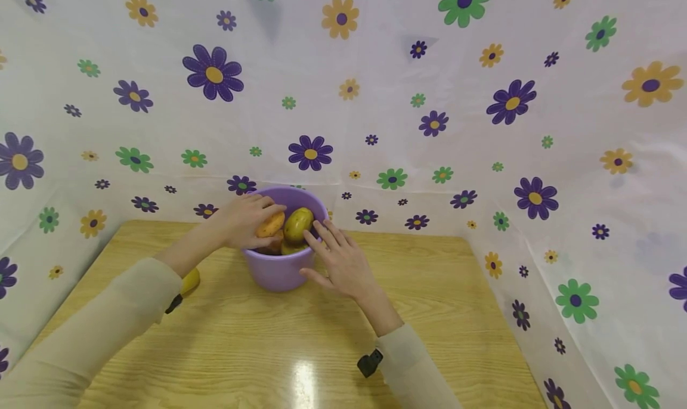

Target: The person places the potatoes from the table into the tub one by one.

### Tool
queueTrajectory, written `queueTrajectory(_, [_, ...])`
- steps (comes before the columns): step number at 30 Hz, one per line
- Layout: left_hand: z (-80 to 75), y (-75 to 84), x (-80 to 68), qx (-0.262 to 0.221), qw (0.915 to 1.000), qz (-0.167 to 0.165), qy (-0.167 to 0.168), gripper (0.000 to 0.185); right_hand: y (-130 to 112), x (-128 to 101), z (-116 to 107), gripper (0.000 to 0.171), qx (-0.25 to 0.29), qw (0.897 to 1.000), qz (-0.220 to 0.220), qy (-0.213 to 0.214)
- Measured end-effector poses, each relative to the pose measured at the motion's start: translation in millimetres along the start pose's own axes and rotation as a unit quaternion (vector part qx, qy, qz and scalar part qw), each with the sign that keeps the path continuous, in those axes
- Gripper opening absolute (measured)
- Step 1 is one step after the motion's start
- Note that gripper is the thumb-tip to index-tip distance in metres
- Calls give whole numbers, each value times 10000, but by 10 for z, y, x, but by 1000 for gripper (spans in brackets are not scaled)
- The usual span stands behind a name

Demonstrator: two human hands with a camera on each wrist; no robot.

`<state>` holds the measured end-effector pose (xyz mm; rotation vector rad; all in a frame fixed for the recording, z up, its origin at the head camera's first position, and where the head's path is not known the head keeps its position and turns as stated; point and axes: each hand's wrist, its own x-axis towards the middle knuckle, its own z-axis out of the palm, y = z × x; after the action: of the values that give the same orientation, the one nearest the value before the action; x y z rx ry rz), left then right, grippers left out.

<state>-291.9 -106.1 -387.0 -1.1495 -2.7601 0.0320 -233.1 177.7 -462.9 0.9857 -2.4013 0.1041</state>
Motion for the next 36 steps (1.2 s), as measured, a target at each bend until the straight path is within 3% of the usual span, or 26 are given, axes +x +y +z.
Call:
queueTrajectory(8, [14,-19,0,33,10000,-36,-51,68,0,5,-14,87,87,10000,-2,6])
queueTrajectory(17, [2,-120,-71,48,9997,-5,230,68,10,6,-16,86,141,9999,-22,-12])
queueTrajectory(23, [5,-187,-161,226,9990,27,387,70,14,13,-16,87,144,9999,-29,-10])
queueTrajectory(36, [61,-162,-418,256,9970,201,701,68,6,14,-40,86,76,10000,-41,-33])
